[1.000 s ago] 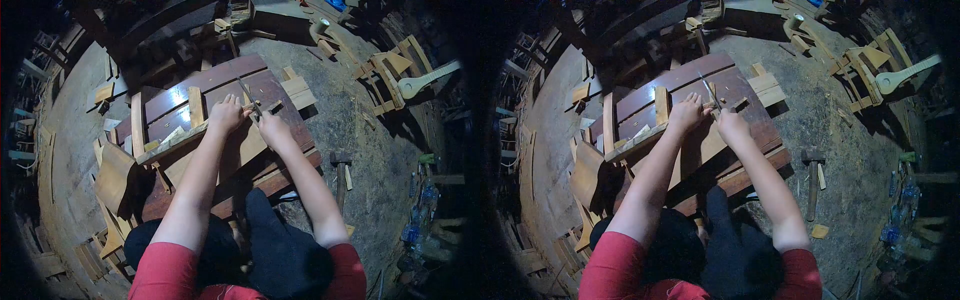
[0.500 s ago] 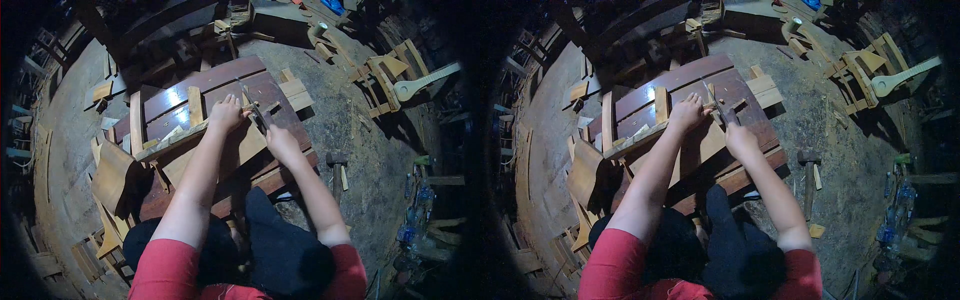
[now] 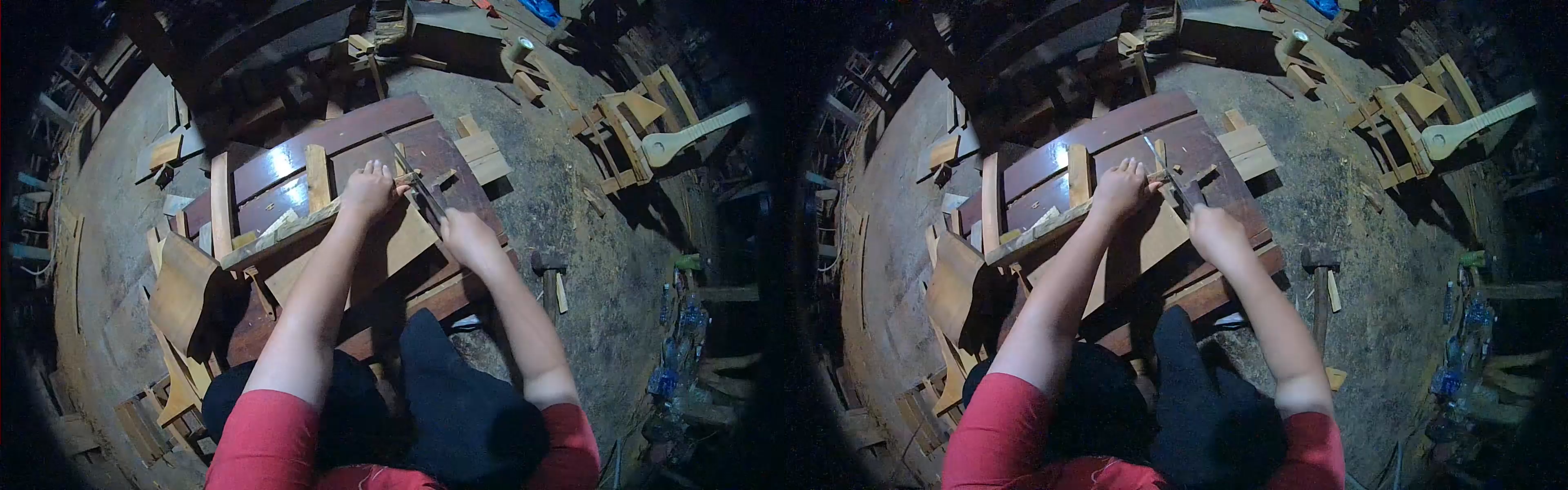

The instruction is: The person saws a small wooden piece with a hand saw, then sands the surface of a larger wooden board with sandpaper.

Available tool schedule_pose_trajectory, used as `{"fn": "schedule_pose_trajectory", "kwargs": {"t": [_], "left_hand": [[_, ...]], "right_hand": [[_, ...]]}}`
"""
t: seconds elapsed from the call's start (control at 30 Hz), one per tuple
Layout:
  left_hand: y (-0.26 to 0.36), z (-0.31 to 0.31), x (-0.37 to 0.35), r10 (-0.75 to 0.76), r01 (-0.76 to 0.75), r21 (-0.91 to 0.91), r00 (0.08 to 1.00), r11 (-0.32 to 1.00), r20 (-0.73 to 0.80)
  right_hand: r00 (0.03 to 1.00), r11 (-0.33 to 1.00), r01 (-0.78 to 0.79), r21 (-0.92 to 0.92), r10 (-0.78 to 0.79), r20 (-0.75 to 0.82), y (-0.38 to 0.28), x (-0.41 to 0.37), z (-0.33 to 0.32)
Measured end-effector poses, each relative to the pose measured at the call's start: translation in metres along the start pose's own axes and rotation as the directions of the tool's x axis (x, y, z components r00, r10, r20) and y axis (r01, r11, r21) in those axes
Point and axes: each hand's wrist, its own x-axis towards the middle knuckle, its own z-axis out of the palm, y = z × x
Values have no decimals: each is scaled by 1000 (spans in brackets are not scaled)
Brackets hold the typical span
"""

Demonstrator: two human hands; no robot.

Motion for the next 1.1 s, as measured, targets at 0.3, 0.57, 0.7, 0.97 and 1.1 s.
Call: {"fn": "schedule_pose_trajectory", "kwargs": {"t": [0.3, 0.57, 0.7, 0.97, 1.1], "left_hand": [[2, -2, 0, -42, 41, -30, 999, 999, -11], [3, 3, -1, -70, 72, -65, 997, 995, 28], [1, 5, -4, -52, 52, -23, 999, 998, -15], [2, 6, -4, -17, 14, -33, 997, 999, -78], [4, -2, -3, -75, 75, -70, 997, 995, 9]], "right_hand": [[999, 999, -28, 43, 29, -22, -14, 56, 22], [999, 999, -2, 41, 4, -41, 22, -34, 15], [999, 999, -39, 19, 39, 5, 18, -50, 1], [1000, 999, 19, 42, -18, -15, -7, 59, 21], [998, 996, -47, 74, 49, -34, -12, 43, 19]]}}
